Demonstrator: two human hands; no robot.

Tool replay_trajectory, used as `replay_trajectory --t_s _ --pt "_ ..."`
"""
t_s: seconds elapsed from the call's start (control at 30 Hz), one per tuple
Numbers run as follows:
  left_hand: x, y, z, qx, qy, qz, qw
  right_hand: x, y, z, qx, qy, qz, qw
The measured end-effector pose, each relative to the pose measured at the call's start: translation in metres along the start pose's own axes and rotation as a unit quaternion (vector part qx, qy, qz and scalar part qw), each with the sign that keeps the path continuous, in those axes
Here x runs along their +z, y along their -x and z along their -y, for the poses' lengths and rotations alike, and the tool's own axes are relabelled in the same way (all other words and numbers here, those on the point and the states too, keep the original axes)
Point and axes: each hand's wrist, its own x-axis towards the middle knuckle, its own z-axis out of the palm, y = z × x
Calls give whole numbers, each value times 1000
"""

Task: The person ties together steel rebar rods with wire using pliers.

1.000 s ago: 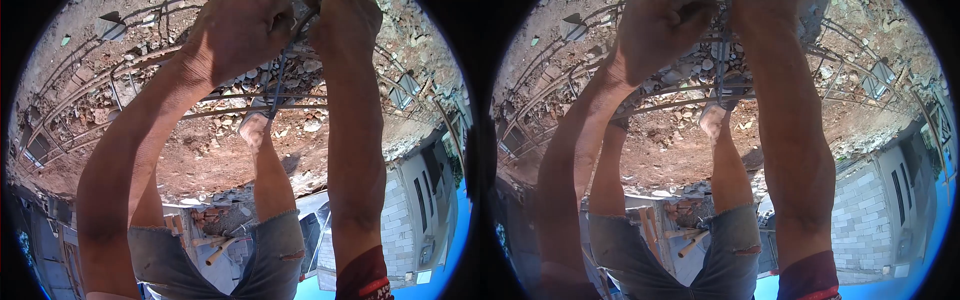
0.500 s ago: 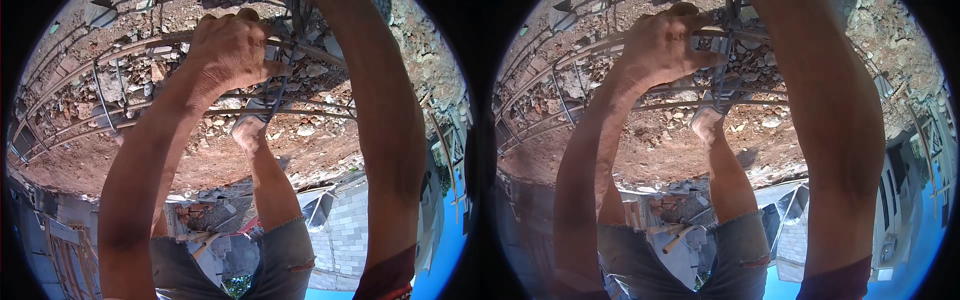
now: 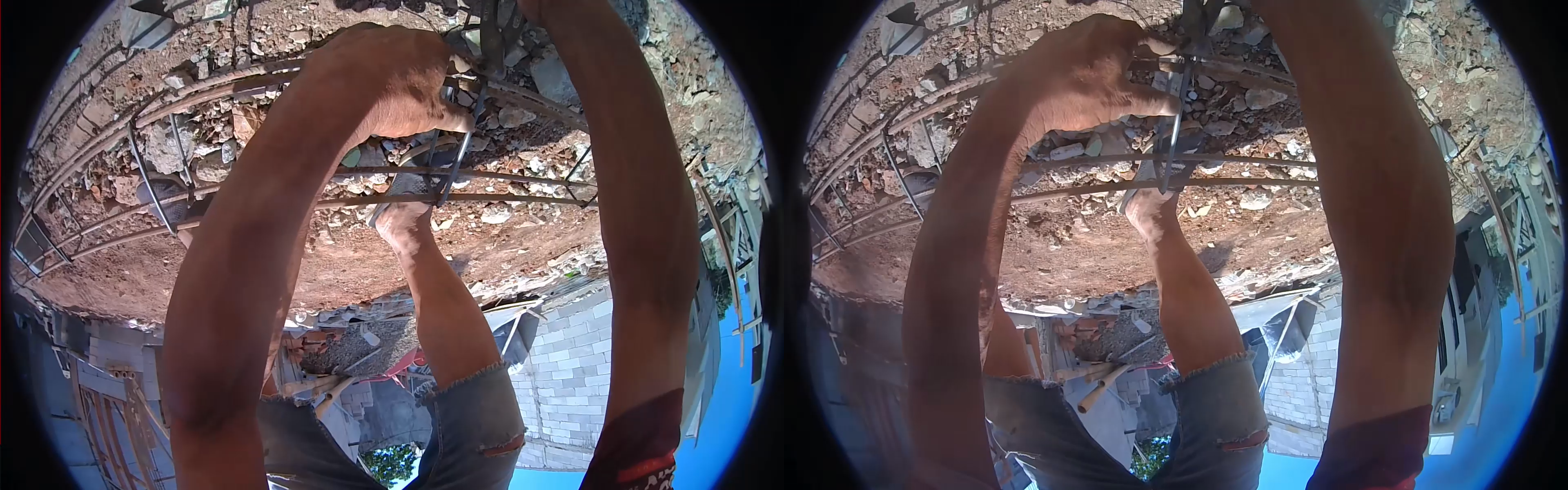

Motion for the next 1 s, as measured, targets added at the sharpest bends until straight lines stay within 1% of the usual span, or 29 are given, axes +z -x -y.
replay_trajectory --t_s 0.07,0.1,0.13,0.2,0.27,0.3,0.37,0.43,0.5,0.53,0.57,0.63,0.67,0.73,0.77,0.83,0.87,0.9,1.0 --pt "8 4 4 35 8 -96 995 -1 3 0 4 13 14 1000" --pt "10 5 3 33 6 -96 995 3 4 0 8 22 25 999" --pt "10 7 2 49 79 -172 981 8 3 0 13 32 39 999" --pt "5 3 2 66 146 -245 956 17 1 1 22 40 58 997" --pt "-18 -14 -1 97 260 -158 948 33 -6 3 31 47 69 996" --pt "-32 -24 -6 112 317 -111 935 32 0 3 29 43 68 996" --pt "-54 -42 -16 138 428 -19 893 35 3 3 28 44 72 996" --pt "-46 -48 -29 142 484 35 863 44 8 2 29 58 65 996" --pt "-35 -49 -48 112 507 -93 849 49 23 6 19 66 60 996" --pt "-34 -44 -48 114 505 -92 851 51 27 4 8 73 61 995" --pt "-33 -34 -44 127 521 -104 838 54 30 5 -3 86 62 994" --pt "-32 -24 -51 140 534 -113 826 81 39 10 -28 126 65 989" --pt "-31 -23 -58 104 495 -155 849 98 42 13 -45 154 69 985" --pt "-32 -22 -69 70 451 -193 868 147 51 23 -84 213 79 970" --pt "-34 -22 -72 48 434 -191 879 174 55 27 -107 246 85 960" --pt "-28 -43 -53 127 461 -175 861 231 64 37 -158 312 98 932" --pt "-31 -48 -50 127 456 -175 863 260 70 42 -185 344 104 915" --pt "-34 -51 -48 182 512 -117 831 286 76 46 -212 376 108 896" --pt "-33 -49 -47 189 564 -78 800 358 88 59 -283 465 113 831"
